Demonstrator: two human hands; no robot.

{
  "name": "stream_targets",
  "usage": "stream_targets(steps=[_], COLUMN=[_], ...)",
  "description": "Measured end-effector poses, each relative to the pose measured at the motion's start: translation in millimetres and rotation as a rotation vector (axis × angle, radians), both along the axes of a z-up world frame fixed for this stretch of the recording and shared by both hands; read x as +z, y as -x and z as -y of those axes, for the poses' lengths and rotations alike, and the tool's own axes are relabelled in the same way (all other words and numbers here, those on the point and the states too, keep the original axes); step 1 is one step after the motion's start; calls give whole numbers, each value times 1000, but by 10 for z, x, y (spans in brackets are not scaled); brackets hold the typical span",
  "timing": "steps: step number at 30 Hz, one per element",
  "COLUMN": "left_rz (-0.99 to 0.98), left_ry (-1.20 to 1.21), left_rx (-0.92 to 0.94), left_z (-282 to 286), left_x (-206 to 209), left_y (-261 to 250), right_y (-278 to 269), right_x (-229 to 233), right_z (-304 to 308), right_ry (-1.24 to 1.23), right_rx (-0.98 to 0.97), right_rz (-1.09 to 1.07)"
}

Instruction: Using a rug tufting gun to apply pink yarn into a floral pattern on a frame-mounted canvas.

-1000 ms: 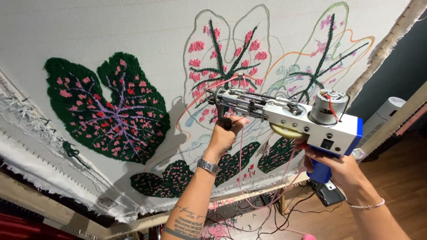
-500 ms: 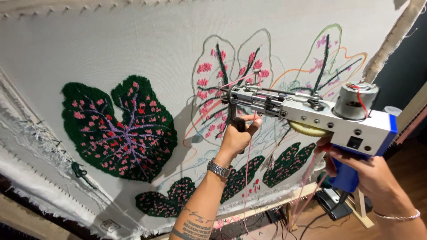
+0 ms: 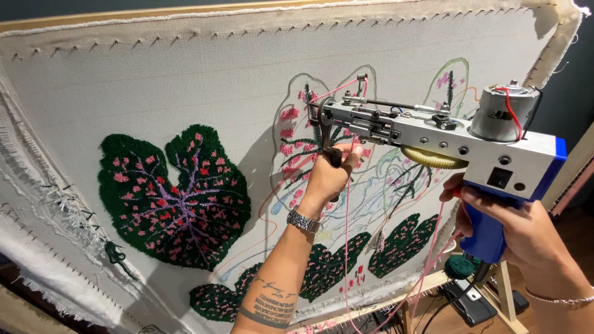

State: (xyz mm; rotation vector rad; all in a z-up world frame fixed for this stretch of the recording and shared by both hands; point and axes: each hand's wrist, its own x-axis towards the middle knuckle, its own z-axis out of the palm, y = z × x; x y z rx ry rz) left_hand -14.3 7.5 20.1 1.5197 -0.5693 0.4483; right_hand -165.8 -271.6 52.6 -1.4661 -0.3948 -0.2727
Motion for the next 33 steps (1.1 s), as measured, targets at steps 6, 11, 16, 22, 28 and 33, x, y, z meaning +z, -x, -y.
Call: stream_targets(steps=[6, 11, 16, 22, 28, 33], left_rz=[-26, -31, -100, -118, -69, -40], left_ry=[-17, -34, -27, -29, 45, 72], left_rx=[27, 46, 22, 48, 9, -12], left_z=[-49, -72, -71, -83, -92, -135], left_x=[37, 50, 105, 77, -31, -7], left_y=[-61, -92, -30, -120, -307, -334], right_y=[65, -1, 27, -23, -104, -105], right_x=[132, 108, 160, 137, 132, 157], right_z=[-183, -162, -204, -215, -253, -372], right_ry=[0, -10, 14, 8, 0, 0], right_rx=[-56, -52, -67, -54, -14, -33], right_rz=[-49, -39, -57, -60, -20, -20])
